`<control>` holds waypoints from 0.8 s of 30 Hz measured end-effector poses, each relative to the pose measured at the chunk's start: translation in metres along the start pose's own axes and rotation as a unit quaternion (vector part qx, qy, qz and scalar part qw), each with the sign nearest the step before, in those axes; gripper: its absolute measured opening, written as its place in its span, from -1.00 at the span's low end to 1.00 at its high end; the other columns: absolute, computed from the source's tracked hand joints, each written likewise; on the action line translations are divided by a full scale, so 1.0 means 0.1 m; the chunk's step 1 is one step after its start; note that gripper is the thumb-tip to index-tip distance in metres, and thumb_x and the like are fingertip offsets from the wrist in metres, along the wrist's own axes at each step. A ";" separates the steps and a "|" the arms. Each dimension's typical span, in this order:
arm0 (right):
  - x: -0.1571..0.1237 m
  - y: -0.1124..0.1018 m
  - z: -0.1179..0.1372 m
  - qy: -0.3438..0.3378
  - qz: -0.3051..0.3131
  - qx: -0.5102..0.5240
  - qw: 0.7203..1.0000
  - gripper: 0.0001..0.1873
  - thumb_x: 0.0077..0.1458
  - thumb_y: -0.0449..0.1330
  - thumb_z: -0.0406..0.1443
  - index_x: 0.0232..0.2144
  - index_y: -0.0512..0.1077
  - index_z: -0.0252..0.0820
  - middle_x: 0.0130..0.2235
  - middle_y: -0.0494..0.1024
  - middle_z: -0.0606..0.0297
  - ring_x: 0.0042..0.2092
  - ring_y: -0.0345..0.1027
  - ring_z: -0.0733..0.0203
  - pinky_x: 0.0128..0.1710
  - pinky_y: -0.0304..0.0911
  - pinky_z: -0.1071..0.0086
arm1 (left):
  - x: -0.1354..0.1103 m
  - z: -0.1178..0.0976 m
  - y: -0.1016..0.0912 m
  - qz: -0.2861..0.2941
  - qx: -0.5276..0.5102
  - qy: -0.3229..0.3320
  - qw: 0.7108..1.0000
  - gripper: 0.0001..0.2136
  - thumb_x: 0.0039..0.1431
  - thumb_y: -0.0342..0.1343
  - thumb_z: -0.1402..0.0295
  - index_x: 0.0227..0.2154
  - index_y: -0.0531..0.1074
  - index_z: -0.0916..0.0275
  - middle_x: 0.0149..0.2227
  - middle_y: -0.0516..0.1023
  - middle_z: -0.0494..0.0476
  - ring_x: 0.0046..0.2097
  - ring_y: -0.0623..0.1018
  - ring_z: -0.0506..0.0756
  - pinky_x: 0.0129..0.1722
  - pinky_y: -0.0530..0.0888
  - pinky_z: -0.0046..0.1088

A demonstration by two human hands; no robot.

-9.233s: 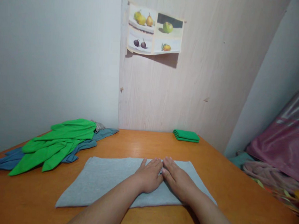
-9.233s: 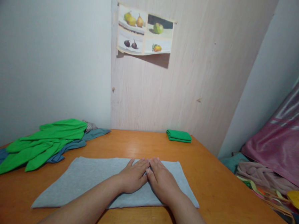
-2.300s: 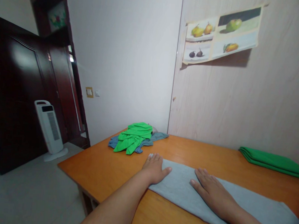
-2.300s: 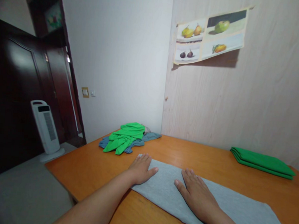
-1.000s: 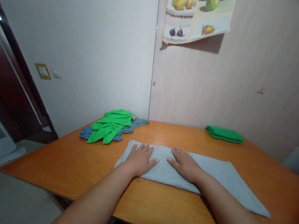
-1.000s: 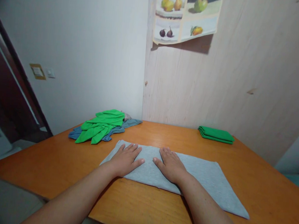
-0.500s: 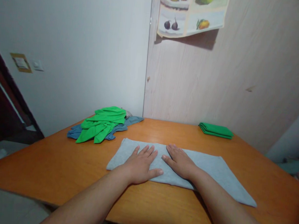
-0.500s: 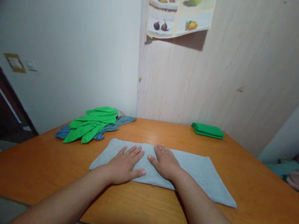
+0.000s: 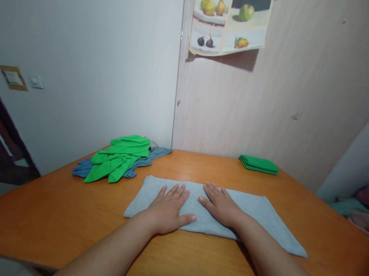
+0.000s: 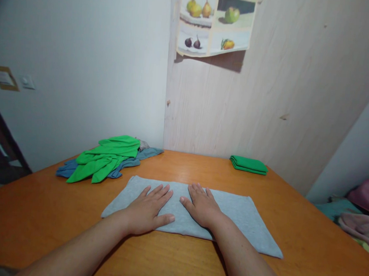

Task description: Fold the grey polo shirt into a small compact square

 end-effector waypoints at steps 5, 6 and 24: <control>-0.01 0.00 0.01 0.003 0.006 -0.003 1.000 -0.05 0.23 -0.34 0.23 0.38 -0.06 -0.31 0.42 -0.10 0.05 0.43 -0.33 -0.01 0.36 -0.40 0.00 | 0.01 0.03 -0.02 0.017 -0.004 -0.005 1.000 -0.17 0.20 -0.31 -0.30 0.39 -0.05 0.14 0.43 -0.17 0.19 0.42 -0.12 0.29 0.32 -0.15 0.11; -0.01 0.00 0.02 0.003 0.007 -0.002 1.000 -0.05 0.23 -0.35 0.23 0.39 -0.06 -0.31 0.42 -0.11 0.05 0.43 -0.33 -0.01 0.36 -0.40 0.01 | 0.02 0.03 -0.03 0.024 -0.002 -0.006 1.000 -0.17 0.20 -0.29 -0.29 0.38 -0.04 0.14 0.43 -0.16 0.20 0.42 -0.11 0.30 0.32 -0.13 0.12; -0.02 -0.02 0.05 0.007 0.002 0.025 1.000 -0.14 0.27 -0.30 0.17 0.39 -0.06 -0.25 0.42 -0.11 0.11 0.43 -0.35 0.06 0.36 -0.45 0.05 | 0.40 -0.10 0.05 -0.025 0.008 0.006 1.000 -0.17 0.23 -0.40 -0.29 0.36 0.05 0.17 0.42 -0.09 0.18 0.41 -0.10 0.34 0.32 -0.08 0.15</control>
Point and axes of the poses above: each hand's wrist, its own x-axis towards the middle knuckle, its own y-axis out of the palm, z = x × y, the point moved 7 cm from there along x, towards the middle knuckle
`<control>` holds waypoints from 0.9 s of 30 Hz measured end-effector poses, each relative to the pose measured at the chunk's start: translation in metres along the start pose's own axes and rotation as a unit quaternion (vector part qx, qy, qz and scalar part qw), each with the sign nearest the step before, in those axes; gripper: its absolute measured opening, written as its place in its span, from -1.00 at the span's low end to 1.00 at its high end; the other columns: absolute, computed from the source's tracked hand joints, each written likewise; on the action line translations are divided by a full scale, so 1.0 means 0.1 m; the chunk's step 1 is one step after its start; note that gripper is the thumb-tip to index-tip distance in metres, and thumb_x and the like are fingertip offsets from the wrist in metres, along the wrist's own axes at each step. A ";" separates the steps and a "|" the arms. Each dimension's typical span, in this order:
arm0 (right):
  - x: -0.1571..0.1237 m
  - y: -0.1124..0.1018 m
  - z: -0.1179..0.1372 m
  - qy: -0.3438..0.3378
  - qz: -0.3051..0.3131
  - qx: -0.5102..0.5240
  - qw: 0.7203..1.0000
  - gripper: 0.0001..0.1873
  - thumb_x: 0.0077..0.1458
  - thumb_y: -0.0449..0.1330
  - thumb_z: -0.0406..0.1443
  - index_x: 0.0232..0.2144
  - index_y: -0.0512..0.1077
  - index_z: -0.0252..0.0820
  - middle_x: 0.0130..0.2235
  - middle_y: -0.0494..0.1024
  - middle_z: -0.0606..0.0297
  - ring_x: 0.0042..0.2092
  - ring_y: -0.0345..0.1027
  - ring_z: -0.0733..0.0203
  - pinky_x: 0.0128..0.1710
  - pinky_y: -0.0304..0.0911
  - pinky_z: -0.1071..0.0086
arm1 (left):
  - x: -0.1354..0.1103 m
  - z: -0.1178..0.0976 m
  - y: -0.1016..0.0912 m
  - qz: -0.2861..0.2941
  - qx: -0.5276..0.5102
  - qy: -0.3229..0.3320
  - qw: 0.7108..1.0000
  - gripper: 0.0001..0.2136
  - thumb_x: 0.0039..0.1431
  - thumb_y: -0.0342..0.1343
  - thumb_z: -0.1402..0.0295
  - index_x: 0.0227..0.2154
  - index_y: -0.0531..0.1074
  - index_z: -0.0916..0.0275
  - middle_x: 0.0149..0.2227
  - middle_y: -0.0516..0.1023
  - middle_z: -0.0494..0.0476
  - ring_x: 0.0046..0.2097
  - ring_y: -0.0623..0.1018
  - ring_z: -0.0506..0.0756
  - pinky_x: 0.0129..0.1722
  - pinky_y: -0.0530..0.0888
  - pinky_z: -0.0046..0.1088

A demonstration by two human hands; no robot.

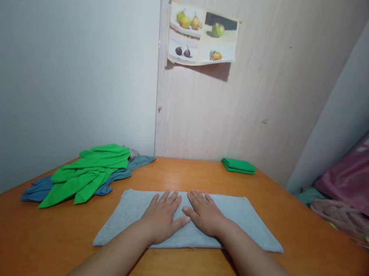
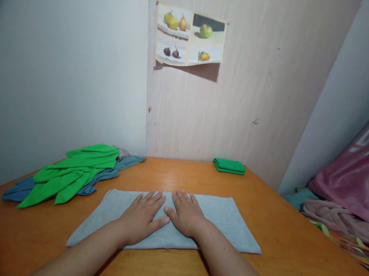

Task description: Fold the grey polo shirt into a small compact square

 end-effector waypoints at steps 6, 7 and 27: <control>-0.02 -0.09 -0.12 0.025 -0.015 0.001 1.000 -0.10 0.23 -0.28 0.22 0.39 -0.04 -0.23 0.42 -0.10 0.10 0.43 -0.38 0.01 0.36 -0.47 0.02 | 0.01 0.00 -0.01 0.007 0.004 -0.003 1.000 -0.17 0.21 -0.38 -0.31 0.37 0.02 0.14 0.42 -0.11 0.14 0.42 -0.13 0.34 0.32 -0.09 0.16; -0.02 -0.11 -0.18 0.047 -0.025 -0.006 0.999 -0.08 0.23 -0.29 0.23 0.39 -0.04 -0.26 0.42 -0.10 0.08 0.43 -0.39 -0.01 0.35 -0.48 0.00 | 0.02 0.01 0.00 0.006 0.005 -0.003 1.000 -0.17 0.21 -0.38 -0.31 0.37 0.02 0.13 0.42 -0.11 0.13 0.42 -0.13 0.35 0.32 -0.09 0.16; -0.19 -0.26 -0.66 0.149 -0.063 -0.001 0.987 -0.05 0.23 -0.31 0.23 0.39 -0.07 -0.35 0.42 -0.15 0.05 0.43 -0.39 -0.03 0.36 -0.36 0.03 | 0.06 0.04 0.04 -0.006 -0.009 -0.001 1.000 -0.12 0.18 -0.39 -0.33 0.37 0.03 0.18 0.42 -0.11 0.16 0.41 -0.12 0.37 0.31 -0.11 0.19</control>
Point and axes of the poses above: each hand's wrist, its own x-axis towards the middle knuckle, its own y-axis out of the palm, z = x × y, the point moved 7 cm from there along x, towards the middle knuckle
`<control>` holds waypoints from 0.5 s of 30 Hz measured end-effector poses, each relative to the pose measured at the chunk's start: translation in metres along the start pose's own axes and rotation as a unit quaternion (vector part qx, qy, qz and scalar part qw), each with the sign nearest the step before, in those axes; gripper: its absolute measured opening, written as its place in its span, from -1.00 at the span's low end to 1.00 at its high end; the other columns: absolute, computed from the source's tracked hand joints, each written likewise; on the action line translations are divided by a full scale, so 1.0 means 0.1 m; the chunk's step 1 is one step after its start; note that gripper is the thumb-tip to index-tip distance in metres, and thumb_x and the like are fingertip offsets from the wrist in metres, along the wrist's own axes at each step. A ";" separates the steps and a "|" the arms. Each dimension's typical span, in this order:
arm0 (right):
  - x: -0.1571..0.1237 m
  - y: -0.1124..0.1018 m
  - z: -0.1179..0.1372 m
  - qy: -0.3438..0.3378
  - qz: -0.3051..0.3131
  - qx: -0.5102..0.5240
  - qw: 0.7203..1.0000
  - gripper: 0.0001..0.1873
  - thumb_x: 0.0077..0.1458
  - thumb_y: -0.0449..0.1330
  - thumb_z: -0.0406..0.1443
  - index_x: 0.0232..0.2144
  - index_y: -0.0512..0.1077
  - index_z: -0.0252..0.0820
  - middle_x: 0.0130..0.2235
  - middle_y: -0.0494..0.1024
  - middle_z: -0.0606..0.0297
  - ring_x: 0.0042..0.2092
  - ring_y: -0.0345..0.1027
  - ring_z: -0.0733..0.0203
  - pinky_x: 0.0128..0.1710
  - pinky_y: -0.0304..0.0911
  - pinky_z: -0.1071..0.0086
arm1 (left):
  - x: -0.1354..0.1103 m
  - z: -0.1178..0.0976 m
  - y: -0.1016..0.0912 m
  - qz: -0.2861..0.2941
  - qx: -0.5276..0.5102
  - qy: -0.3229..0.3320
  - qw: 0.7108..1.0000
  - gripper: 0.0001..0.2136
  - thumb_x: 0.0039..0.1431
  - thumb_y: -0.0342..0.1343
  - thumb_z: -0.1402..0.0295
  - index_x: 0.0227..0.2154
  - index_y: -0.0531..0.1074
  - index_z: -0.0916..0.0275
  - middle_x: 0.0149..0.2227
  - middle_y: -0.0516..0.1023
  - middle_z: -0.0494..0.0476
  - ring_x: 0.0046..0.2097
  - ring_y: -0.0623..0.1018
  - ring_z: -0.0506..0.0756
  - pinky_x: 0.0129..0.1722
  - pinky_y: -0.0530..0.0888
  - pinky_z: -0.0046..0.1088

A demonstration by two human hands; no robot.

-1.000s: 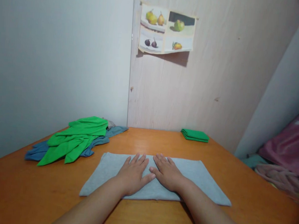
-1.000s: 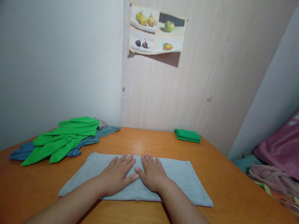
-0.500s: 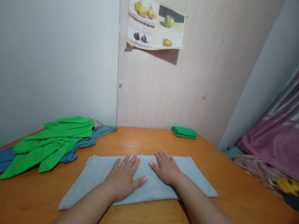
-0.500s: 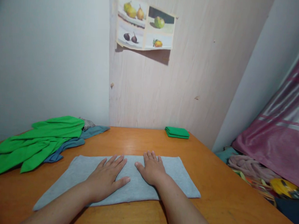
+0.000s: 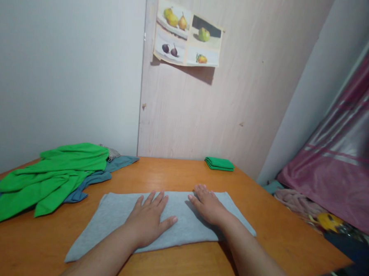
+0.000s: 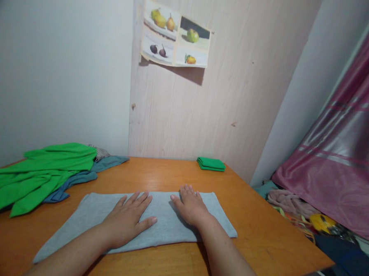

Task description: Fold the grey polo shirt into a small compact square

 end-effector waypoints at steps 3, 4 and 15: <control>-0.10 -0.10 -0.33 0.031 -0.024 -0.017 0.999 -0.05 0.23 -0.28 0.22 0.38 -0.05 -0.35 0.42 -0.12 0.04 0.43 -0.37 -0.03 0.36 -0.35 0.05 | 0.01 0.01 0.02 -0.002 -0.002 0.001 1.000 -0.12 0.17 -0.38 -0.34 0.37 0.03 0.19 0.42 -0.13 0.18 0.41 -0.12 0.39 0.30 -0.12 0.20; -0.13 -0.12 -0.46 0.050 -0.031 -0.028 0.998 -0.07 0.24 -0.27 0.21 0.37 -0.03 -0.37 0.42 -0.11 0.02 0.43 -0.36 -0.04 0.36 -0.35 0.04 | 0.01 0.01 0.01 -0.002 -0.003 0.001 1.000 -0.11 0.17 -0.38 -0.34 0.37 0.03 0.20 0.42 -0.13 0.18 0.41 -0.12 0.39 0.30 -0.12 0.20; -0.30 0.03 -1.04 0.119 -0.008 -0.070 0.990 -0.11 0.26 -0.30 0.20 0.39 -0.07 -0.28 0.43 -0.15 0.14 0.43 -0.38 0.03 0.35 -0.27 0.04 | 0.00 -0.01 -0.01 -0.002 -0.009 -0.002 1.000 -0.13 0.18 -0.36 -0.33 0.36 0.06 0.19 0.42 -0.11 0.19 0.41 -0.13 0.37 0.31 -0.12 0.16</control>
Point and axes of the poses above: each hand's wrist, its own x-axis towards the middle knuckle, its own y-axis out of the palm, z = x × y, the point moved 7 cm from there along x, towards the middle knuckle
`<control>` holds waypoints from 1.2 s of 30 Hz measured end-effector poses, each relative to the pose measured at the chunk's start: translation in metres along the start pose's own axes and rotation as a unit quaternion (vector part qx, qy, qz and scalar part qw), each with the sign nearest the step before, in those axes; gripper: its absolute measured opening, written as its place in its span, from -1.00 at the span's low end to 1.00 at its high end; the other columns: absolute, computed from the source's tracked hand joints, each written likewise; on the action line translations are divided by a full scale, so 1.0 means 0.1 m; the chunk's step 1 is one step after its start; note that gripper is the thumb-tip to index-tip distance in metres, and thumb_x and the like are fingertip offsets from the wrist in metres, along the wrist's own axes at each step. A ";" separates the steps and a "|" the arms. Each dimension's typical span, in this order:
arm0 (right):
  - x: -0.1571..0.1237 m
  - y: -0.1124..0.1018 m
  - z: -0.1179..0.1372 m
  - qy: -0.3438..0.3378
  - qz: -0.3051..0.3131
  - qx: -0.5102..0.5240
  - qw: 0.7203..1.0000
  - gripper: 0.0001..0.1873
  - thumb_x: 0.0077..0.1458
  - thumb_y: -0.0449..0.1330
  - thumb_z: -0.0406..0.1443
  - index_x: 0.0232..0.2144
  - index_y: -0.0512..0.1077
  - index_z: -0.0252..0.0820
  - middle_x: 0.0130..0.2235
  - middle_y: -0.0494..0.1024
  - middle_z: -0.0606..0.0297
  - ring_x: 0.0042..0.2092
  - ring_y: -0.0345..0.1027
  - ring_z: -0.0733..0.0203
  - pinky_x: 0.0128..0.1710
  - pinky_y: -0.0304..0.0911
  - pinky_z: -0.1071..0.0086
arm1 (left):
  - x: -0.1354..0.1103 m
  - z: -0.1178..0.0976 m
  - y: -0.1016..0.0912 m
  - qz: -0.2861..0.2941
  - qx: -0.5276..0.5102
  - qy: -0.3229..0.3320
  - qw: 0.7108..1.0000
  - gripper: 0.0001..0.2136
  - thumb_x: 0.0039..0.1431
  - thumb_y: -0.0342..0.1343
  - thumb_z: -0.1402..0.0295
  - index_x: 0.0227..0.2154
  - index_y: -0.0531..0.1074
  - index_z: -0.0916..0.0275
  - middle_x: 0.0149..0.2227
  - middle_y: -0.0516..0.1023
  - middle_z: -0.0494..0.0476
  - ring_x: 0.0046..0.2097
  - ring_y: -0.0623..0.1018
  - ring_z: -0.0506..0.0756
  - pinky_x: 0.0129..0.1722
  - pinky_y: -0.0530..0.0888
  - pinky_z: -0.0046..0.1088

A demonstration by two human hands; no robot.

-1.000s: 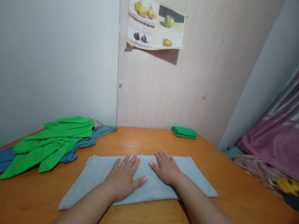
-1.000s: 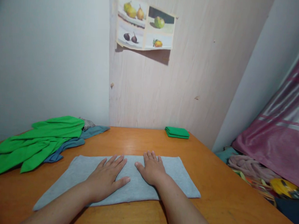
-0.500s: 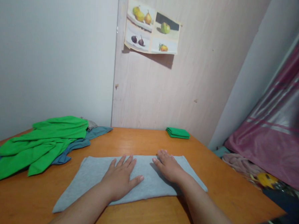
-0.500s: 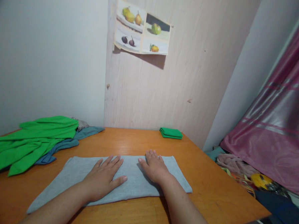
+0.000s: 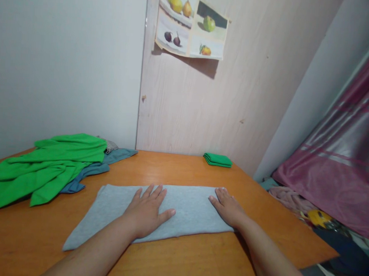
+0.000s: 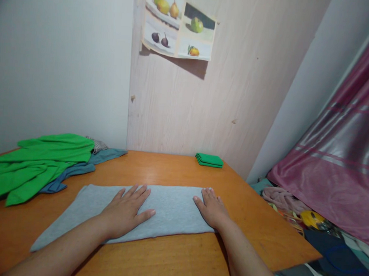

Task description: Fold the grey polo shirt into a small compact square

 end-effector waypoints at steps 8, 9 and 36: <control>-0.01 -0.05 0.03 0.000 -0.004 -0.001 1.000 -0.11 0.26 -0.29 0.19 0.38 -0.06 -0.30 0.43 -0.13 0.11 0.43 -0.37 0.02 0.35 -0.28 0.04 | 0.02 0.00 0.02 0.005 0.005 0.004 1.000 -0.12 0.18 -0.38 -0.34 0.37 0.05 0.20 0.42 -0.10 0.20 0.41 -0.11 0.37 0.31 -0.12 0.14; -0.02 -0.07 0.04 0.003 -0.002 -0.005 1.000 -0.11 0.26 -0.29 0.19 0.38 -0.06 -0.30 0.43 -0.13 0.11 0.43 -0.37 0.01 0.35 -0.29 0.01 | 0.02 0.00 0.02 0.003 0.004 0.004 1.000 -0.12 0.17 -0.38 -0.34 0.37 0.05 0.20 0.42 -0.10 0.20 0.41 -0.11 0.37 0.30 -0.12 0.14; -0.37 -0.15 1.10 -0.108 0.018 0.027 0.994 -0.12 0.26 -0.27 0.18 0.37 -0.02 -0.32 0.42 -0.10 0.05 0.43 -0.34 -0.06 0.34 -0.29 -0.04 | 0.01 -0.04 0.01 -0.002 -0.023 0.008 1.000 -0.12 0.15 -0.36 -0.35 0.35 0.07 0.16 0.42 -0.08 0.22 0.41 -0.12 0.38 0.29 -0.17 0.16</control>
Point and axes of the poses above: each hand's wrist, its own x-axis towards the middle knuckle, its own y-axis out of the palm, z = x × y, the point moved 7 cm from there along x, towards the middle knuckle
